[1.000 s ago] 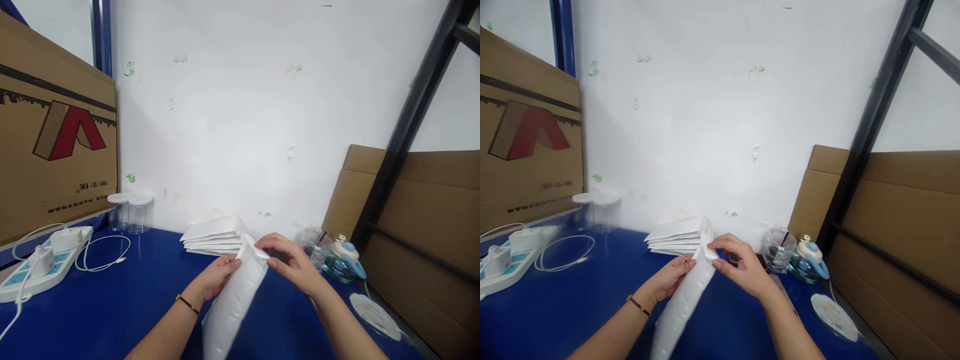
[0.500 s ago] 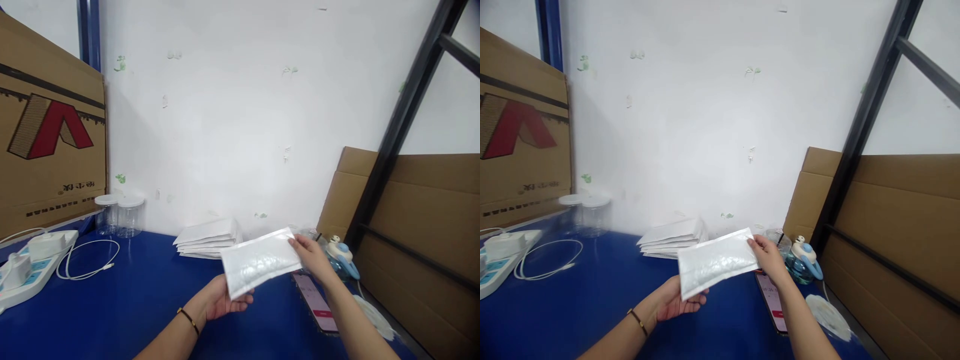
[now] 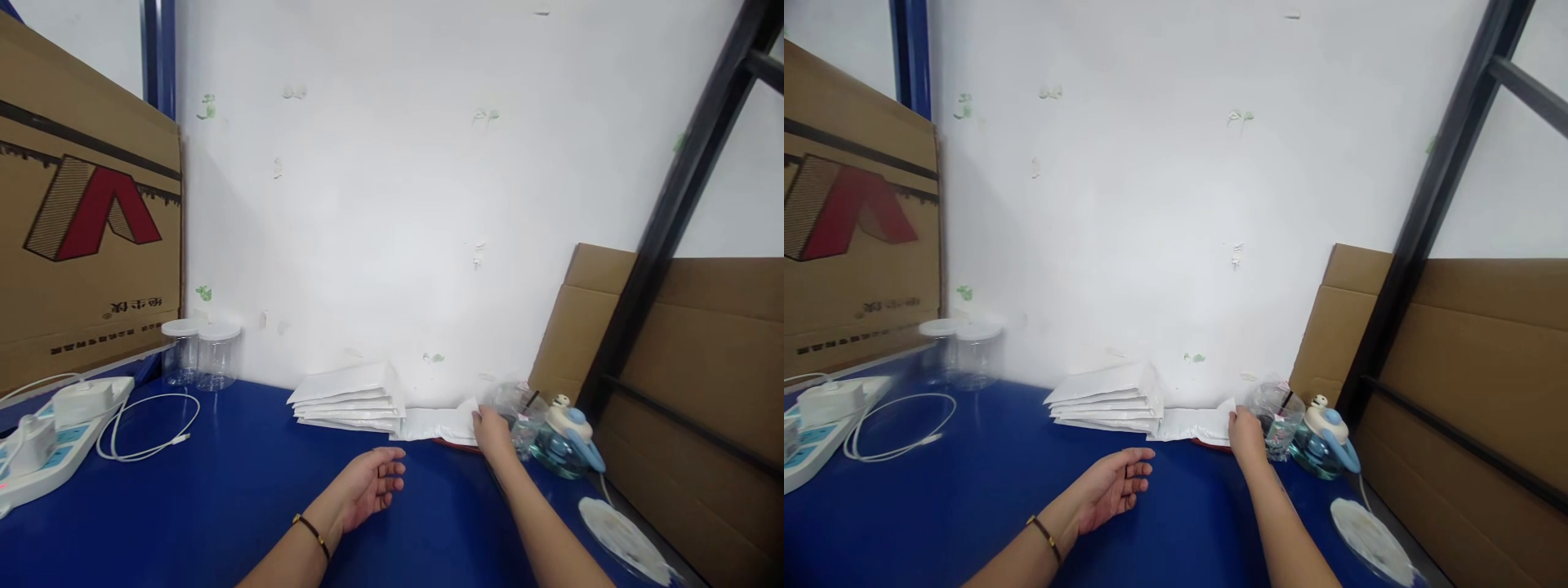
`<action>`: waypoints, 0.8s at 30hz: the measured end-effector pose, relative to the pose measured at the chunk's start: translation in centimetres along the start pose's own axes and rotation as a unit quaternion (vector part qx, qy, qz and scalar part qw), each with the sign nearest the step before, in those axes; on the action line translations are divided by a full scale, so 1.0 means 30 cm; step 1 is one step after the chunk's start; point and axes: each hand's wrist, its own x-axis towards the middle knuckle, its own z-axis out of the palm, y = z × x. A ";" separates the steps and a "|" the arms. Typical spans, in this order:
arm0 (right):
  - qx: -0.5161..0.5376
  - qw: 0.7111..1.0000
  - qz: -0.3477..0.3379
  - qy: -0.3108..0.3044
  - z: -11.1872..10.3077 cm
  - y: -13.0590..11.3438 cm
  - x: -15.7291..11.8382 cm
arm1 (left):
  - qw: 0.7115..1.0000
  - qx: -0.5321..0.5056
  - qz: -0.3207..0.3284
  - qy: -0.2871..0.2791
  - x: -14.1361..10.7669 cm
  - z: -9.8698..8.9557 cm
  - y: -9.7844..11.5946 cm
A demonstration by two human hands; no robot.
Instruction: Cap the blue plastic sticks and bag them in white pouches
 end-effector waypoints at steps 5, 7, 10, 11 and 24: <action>-0.009 0.998 -0.065 0.022 0.025 -0.078 -0.018 | 1.000 -0.007 0.011 0.007 0.003 -0.006 0.004; 0.035 0.990 -0.129 0.047 -0.002 -0.148 -0.033 | 1.000 -0.017 0.015 0.020 0.005 -0.006 0.008; 0.136 0.956 -0.248 0.075 -0.068 -0.302 -0.059 | 0.997 -0.041 0.029 0.055 0.011 -0.010 0.017; 0.141 0.940 -0.300 0.085 -0.088 -0.360 -0.067 | 0.996 -0.051 0.033 0.066 0.014 -0.014 0.021; 0.007 0.875 -0.433 0.215 -0.179 -0.559 -0.193 | 0.938 -0.294 0.178 0.039 -0.019 -0.050 0.125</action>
